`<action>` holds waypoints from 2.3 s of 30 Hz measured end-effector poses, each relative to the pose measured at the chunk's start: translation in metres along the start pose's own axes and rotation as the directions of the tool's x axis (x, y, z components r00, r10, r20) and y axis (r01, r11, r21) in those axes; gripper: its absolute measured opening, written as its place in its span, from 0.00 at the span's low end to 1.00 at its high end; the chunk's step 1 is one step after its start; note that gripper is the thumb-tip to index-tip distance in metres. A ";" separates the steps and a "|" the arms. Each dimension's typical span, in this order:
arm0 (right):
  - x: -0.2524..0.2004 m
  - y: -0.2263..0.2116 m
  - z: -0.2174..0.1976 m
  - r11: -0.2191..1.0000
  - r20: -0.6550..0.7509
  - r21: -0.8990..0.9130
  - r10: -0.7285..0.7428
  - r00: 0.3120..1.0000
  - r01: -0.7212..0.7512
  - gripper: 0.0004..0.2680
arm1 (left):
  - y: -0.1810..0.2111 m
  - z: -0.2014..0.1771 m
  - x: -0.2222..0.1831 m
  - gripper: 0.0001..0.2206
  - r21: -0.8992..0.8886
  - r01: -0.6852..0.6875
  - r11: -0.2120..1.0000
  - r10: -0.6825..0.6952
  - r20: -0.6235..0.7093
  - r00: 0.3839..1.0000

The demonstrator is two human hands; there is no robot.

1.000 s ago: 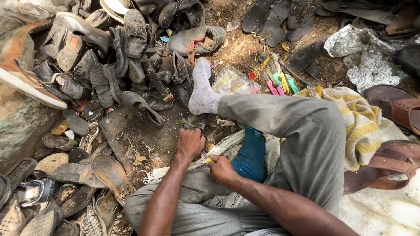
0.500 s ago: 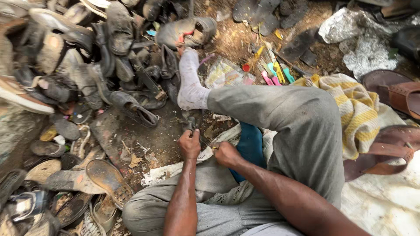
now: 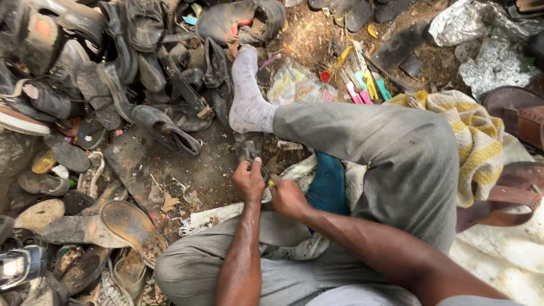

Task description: The person repairs shoes by hand using a knife to trim and prepare a shoe sole while sitting among many other shoes.

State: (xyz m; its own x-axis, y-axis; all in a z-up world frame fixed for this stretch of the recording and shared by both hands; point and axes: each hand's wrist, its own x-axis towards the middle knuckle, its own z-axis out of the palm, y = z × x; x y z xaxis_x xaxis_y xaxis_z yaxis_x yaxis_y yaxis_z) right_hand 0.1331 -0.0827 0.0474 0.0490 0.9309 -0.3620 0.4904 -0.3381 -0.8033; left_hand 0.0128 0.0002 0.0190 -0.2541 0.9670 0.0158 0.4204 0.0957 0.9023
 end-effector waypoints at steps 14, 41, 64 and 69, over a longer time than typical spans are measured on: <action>-0.037 -0.036 -0.020 0.950 0.174 -0.275 0.201 0.964 -0.148 0.12 | -0.009 0.012 0.004 0.12 -0.588 0.127 0.799 -0.198 -0.058 0.978; 0.089 0.008 -0.016 0.981 -0.025 -0.112 -0.161 0.987 0.157 0.12 | -0.039 -0.006 0.017 0.08 -0.901 0.233 0.365 -0.456 0.046 0.889; 0.019 -0.022 0.002 0.927 0.289 0.205 0.251 0.924 -0.315 0.12 | -0.046 -0.006 0.020 0.05 -0.936 0.213 0.281 -0.504 0.045 0.863; -0.014 -0.028 0.002 0.941 0.213 0.192 0.236 0.948 -0.278 0.11 | -0.044 -0.001 0.021 0.05 -0.933 0.188 0.307 -0.479 0.020 0.877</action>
State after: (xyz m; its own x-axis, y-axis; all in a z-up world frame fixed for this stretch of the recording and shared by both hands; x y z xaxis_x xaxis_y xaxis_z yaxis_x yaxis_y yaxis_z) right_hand 0.1175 -0.0869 0.0739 -0.0233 0.7732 -0.6338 0.2807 -0.6034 -0.7464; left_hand -0.0122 0.0164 -0.0197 -0.4073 0.8073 -0.4271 -0.7316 -0.0085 0.6817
